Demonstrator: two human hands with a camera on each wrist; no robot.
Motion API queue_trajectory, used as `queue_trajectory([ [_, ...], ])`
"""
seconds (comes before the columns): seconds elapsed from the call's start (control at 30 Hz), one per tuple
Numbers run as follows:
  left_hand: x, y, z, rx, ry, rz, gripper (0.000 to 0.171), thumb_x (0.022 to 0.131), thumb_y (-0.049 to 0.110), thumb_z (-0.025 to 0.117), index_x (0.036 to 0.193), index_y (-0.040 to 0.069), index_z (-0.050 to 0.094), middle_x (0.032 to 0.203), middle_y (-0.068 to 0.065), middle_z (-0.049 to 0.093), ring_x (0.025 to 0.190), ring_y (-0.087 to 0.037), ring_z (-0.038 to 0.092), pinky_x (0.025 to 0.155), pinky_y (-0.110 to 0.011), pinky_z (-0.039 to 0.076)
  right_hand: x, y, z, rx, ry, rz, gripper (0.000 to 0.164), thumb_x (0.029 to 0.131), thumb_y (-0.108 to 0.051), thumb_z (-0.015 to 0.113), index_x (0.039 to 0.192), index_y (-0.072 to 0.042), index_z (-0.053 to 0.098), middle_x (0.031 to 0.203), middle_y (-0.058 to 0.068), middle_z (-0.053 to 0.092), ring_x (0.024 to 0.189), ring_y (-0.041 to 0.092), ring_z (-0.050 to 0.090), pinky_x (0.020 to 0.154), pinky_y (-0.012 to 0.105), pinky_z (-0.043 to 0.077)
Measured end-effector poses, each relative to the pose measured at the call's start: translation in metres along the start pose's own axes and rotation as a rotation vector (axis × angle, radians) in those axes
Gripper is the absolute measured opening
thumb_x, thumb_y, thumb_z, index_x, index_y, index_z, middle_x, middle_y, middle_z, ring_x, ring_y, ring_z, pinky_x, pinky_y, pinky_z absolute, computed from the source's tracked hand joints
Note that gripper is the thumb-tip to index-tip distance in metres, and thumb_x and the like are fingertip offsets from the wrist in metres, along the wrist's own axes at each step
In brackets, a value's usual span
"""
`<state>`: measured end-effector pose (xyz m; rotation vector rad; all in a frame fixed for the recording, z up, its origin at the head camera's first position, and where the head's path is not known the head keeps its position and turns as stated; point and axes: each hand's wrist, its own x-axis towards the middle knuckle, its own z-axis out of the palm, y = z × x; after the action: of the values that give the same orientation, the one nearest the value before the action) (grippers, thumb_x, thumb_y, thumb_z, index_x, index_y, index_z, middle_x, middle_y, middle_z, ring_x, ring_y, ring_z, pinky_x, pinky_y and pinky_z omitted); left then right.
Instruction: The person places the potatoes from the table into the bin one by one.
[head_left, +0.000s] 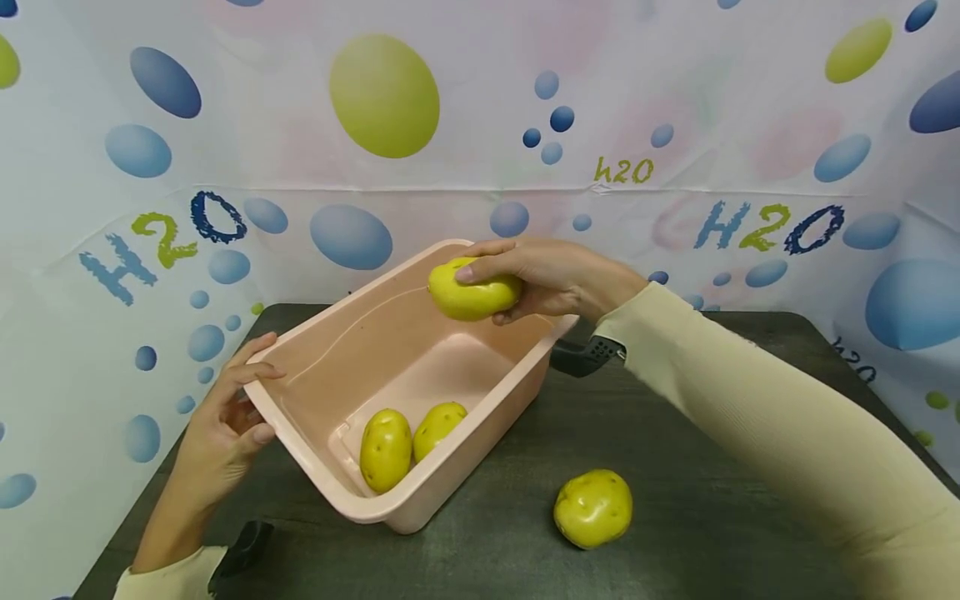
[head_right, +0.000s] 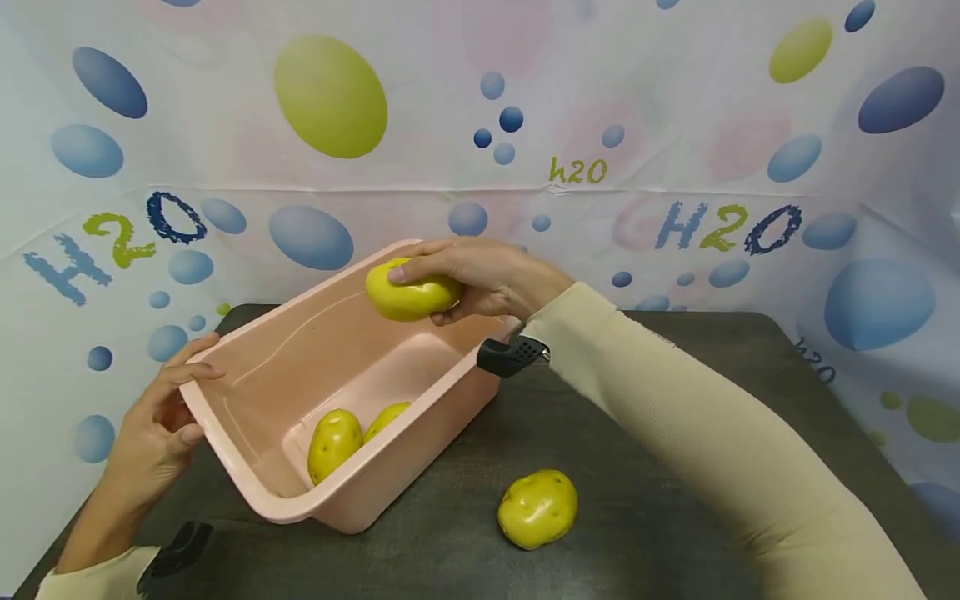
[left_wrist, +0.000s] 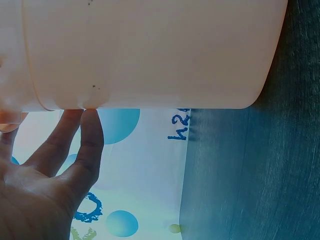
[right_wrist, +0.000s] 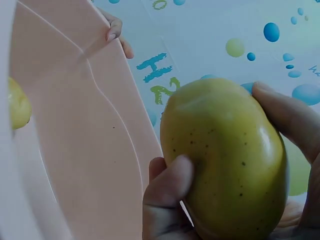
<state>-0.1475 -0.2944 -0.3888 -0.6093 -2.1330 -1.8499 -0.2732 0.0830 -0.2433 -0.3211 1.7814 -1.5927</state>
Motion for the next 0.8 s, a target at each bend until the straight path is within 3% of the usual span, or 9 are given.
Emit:
queue_trajectory([
  [0.4, -0.002, -0.007, -0.004, -0.014, 0.009, -0.023, 0.058, 0.091, 0.013, 0.082, 0.132, -0.013, 0.05, 0.17, -0.013, 0.024, 0.136, -0.015, 0.049, 0.094, -0.017, 0.058, 0.033, 0.0, 0.02, -0.009, -0.043, 0.033, 0.037, 0.102, -0.02, 0.066, 0.138, -0.012, 0.059, 0.111, 0.011, 0.058, 0.084, 0.022, 0.056, 0.06, 0.025, 0.053],
  [0.8, 0.0, -0.002, -0.003, 0.005, 0.004, -0.017, 0.056, 0.091, 0.011, 0.082, 0.133, -0.012, 0.051, 0.169, -0.011, 0.026, 0.136, -0.014, 0.047, 0.096, -0.016, 0.056, 0.059, -0.006, 0.039, 0.003, -0.033, 0.04, 0.032, 0.099, -0.018, 0.072, 0.13, -0.011, 0.067, 0.109, 0.009, 0.06, 0.084, 0.022, 0.057, 0.06, 0.028, 0.056],
])
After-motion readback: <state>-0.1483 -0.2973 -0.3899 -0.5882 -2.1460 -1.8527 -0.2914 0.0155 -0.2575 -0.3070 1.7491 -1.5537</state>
